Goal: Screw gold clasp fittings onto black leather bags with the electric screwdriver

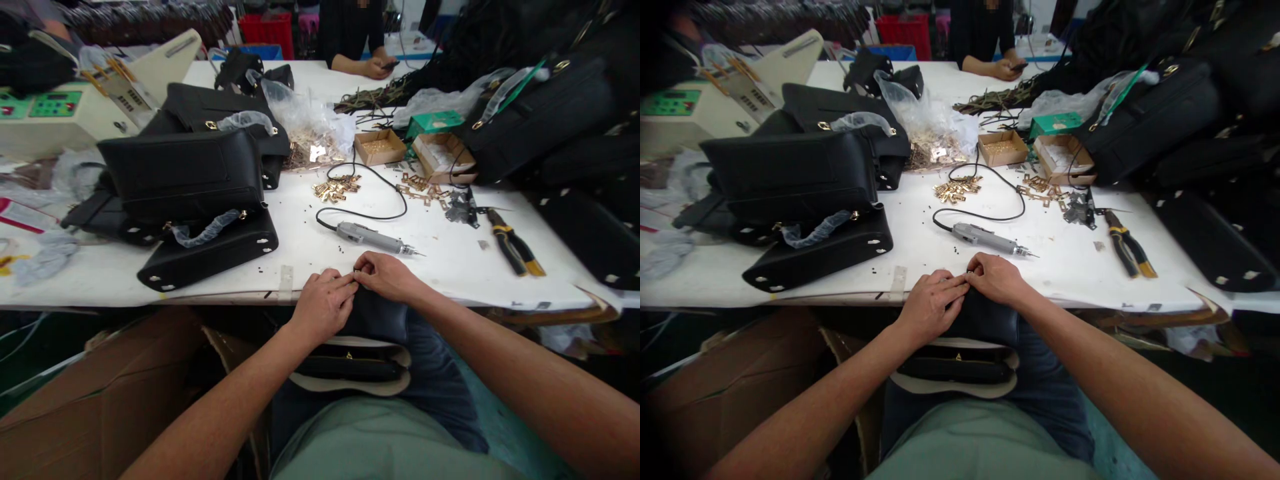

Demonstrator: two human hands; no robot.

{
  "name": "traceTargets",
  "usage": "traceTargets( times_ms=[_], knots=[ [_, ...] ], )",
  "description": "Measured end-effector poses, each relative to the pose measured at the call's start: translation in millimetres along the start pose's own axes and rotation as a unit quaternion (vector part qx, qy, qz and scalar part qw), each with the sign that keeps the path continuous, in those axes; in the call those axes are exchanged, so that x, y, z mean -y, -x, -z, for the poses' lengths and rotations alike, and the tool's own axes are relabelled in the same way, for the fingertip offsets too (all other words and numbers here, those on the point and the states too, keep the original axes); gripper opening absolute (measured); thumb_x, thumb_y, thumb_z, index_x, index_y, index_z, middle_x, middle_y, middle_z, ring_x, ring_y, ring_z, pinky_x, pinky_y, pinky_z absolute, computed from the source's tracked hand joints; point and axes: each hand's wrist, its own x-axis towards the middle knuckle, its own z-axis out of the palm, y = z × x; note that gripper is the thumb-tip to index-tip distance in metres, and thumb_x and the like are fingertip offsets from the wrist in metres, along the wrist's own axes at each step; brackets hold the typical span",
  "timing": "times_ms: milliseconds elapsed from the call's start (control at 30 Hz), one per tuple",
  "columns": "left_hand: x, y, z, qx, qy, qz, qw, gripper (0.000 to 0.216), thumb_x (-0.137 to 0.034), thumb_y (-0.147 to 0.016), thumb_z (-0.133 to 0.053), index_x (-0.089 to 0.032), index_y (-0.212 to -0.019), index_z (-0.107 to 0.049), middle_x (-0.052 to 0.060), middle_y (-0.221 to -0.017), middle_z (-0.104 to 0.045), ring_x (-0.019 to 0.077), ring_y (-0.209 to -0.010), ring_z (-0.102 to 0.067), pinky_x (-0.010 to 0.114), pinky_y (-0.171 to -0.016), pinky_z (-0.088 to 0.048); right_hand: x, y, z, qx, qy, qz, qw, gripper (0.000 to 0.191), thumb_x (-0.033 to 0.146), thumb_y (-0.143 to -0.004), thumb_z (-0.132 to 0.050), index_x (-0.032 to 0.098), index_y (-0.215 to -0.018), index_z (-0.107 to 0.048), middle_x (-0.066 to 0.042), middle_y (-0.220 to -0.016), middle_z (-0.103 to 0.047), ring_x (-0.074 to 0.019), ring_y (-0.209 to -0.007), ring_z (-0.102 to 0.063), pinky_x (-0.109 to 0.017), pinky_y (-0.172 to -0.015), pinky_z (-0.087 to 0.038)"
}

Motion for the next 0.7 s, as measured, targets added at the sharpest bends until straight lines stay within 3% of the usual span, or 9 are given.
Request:
traceTargets(
  times_ms=[233, 367, 700],
  knots=[
    [-2.7, -1.7, 5.5, 0.009, -0.03, -0.002, 0.999, 0.028, -0.023, -0.099, -0.053, -0.026, -0.122, -0.069, 0.002, -0.132, -0.07, 0.0252, -0.109, -0.058, 0.041, -0.079, -0.047, -2.8, 1.5, 1.4, 0.002, -0.022, 0.012, 1.0, 0.012, 0.026, -0.088, -0.063, 0.02, -0.097, -0.068, 0.001, -0.078, -0.07, -0.0147, -0.069, -0.06, -0.026, -0.061, -0.039],
    [-6.0, -2.1, 9.0, 0.027, -0.051, -0.004, 0.998, 0.029, -0.023, -0.1, -0.051, -0.025, -0.124, -0.068, 0.003, -0.136, -0.067, 0.0253, -0.111, -0.057, 0.042, -0.08, -0.047, -7.4, 1.5, -1.7, -0.006, -0.019, 0.034, 0.999, 0.021, 0.015, -0.081, -0.063, 0.02, -0.1, -0.066, 0.002, -0.078, -0.07, -0.0142, -0.07, -0.06, -0.025, -0.063, -0.039],
    [-13.4, -5.4, 13.7, 0.05, -0.085, 0.008, 0.995, 0.029, -0.021, -0.099, -0.05, -0.023, -0.124, -0.065, 0.004, -0.136, -0.066, 0.0258, -0.113, -0.056, 0.044, -0.083, -0.048, -8.2, 1.0, -10.2, -0.047, -0.049, 0.026, 0.997, 0.032, 0.011, -0.079, -0.064, 0.017, -0.11, -0.061, 0.003, -0.077, -0.069, -0.0141, -0.069, -0.06, -0.026, -0.065, -0.042]
  ],
)
